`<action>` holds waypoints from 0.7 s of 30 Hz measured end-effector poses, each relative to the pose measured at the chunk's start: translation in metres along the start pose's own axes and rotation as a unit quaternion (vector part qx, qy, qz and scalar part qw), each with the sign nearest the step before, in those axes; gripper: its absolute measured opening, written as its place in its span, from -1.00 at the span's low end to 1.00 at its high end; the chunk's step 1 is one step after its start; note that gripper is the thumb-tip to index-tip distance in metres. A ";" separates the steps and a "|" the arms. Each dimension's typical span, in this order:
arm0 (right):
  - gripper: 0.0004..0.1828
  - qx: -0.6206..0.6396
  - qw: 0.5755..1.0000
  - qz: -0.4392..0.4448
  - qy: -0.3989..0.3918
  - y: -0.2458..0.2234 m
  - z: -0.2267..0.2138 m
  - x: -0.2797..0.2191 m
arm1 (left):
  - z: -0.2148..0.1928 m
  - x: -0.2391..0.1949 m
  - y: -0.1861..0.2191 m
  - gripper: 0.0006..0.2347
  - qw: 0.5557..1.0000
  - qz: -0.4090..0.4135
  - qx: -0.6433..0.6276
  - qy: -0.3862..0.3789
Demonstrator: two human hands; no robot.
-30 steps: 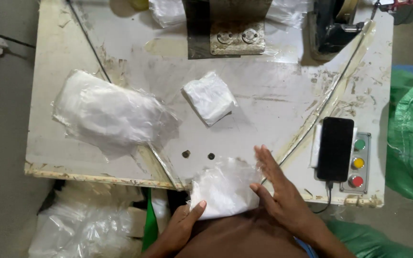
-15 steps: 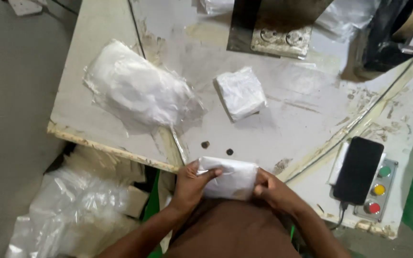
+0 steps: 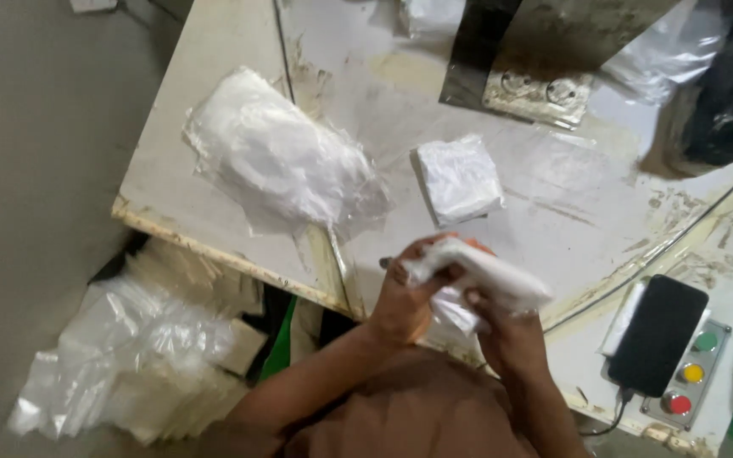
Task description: Folding and stacking plastic bags at a packaging workstation
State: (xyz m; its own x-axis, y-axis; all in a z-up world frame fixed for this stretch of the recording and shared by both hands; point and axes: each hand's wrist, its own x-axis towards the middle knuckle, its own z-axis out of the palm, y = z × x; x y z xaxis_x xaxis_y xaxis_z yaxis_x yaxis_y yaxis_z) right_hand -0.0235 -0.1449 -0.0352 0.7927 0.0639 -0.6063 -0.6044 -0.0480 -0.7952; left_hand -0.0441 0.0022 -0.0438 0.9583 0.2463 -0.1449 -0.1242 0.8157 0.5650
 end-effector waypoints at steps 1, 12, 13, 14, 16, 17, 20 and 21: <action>-0.60 -0.004 1.000 0.004 -0.002 0.001 -0.006 -0.002 | 0.002 -0.001 0.013 -0.64 1.000 0.000 -0.002 0.006; -0.48 0.161 0.982 -0.059 0.081 -0.053 0.020 0.013 | 0.016 -0.022 0.043 -0.21 0.957 -0.156 0.228 0.084; -0.48 0.160 0.982 -0.055 0.087 -0.044 0.020 0.017 | 0.022 -0.016 0.036 -0.21 0.957 -0.163 0.226 0.083; -0.51 0.170 0.980 -0.069 0.078 -0.034 0.021 0.019 | 0.027 -0.012 0.030 -0.19 0.957 -0.201 0.181 0.103; -0.54 0.173 0.980 -0.085 0.055 -0.024 0.023 0.021 | 0.038 -0.004 0.024 -0.18 0.956 -0.227 0.131 0.130; -0.57 0.154 0.981 -0.094 0.068 -0.023 0.022 0.018 | 0.045 0.000 0.024 -0.24 0.959 -0.211 0.124 0.143; -0.56 0.098 0.984 -0.119 0.086 -0.048 0.009 0.005 | 0.053 0.004 0.020 -0.45 0.958 -0.202 0.141 0.147; -0.52 0.059 0.987 -0.126 0.086 -0.058 0.004 -0.002 | 0.053 0.002 0.019 -0.58 0.953 -0.206 0.165 0.150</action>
State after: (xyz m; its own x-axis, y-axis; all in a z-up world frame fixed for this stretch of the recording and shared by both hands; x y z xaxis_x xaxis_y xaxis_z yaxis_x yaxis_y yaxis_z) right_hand 0.0099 -0.1386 0.0123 0.9144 -0.1123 -0.3890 -0.3840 0.0640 -0.9211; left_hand -0.0314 -0.0091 0.0096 0.7860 0.1195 -0.6065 0.3812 0.6788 0.6277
